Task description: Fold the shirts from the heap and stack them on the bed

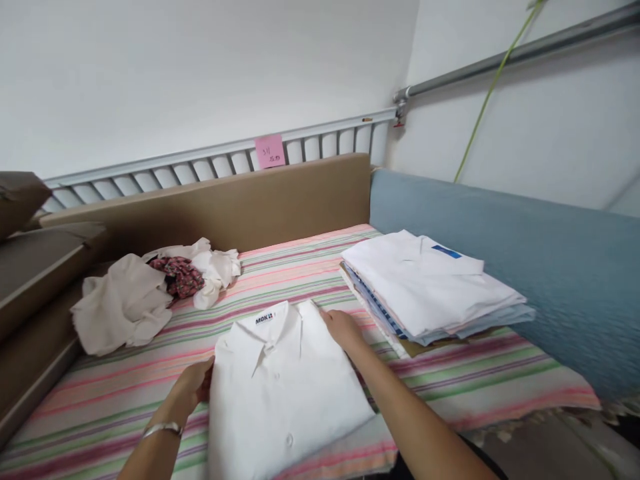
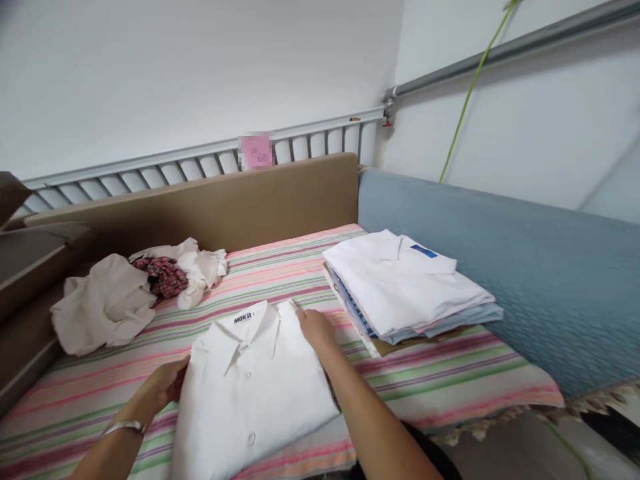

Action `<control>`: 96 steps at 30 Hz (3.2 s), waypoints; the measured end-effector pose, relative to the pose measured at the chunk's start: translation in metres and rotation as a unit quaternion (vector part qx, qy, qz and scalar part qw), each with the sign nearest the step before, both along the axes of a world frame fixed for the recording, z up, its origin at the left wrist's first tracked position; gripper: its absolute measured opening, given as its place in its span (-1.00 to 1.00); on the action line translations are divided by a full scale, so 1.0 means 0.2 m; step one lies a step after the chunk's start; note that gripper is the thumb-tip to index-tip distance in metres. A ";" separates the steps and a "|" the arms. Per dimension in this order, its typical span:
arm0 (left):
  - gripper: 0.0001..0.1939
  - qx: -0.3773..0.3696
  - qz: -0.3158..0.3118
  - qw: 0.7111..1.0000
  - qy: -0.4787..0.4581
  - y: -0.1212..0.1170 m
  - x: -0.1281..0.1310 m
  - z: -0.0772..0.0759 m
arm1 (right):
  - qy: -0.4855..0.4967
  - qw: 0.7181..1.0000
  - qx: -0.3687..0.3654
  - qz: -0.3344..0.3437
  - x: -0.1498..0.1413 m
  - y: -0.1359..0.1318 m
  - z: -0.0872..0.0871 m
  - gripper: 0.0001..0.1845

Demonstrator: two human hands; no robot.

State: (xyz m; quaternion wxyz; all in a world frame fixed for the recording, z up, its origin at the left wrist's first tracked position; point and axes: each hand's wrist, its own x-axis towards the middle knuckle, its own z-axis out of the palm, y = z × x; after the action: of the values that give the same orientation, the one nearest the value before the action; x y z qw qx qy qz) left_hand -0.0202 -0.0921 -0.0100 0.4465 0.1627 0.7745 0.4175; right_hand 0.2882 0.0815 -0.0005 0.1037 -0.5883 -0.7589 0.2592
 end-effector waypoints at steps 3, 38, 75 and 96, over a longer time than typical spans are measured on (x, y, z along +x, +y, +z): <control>-0.61 -0.010 -0.004 1.000 0.011 0.03 -0.01 -0.04 | -0.003 1.000 -0.001 -0.006 -0.04 0.04 -0.03 -0.48; -0.64 0.179 -0.334 0.737 0.560 0.43 0.39 0.19 | 0.143 0.989 -0.030 -0.004 0.12 -0.11 0.00 -0.81; -0.50 0.022 -0.780 0.527 0.337 1.17 0.83 0.37 | 0.288 0.956 0.043 0.038 0.14 -0.21 0.03 -0.67; -0.79 -0.053 -0.717 0.582 0.381 1.15 0.80 0.51 | 0.060 0.997 0.039 0.012 0.22 -0.36 0.16 -0.77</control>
State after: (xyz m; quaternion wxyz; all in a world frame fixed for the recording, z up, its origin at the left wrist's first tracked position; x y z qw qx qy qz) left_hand 0.1407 0.1374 0.0923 0.2731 0.7848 0.5263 -0.1802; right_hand 0.3323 0.0104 0.0322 0.1688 -0.5582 -0.7677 0.2655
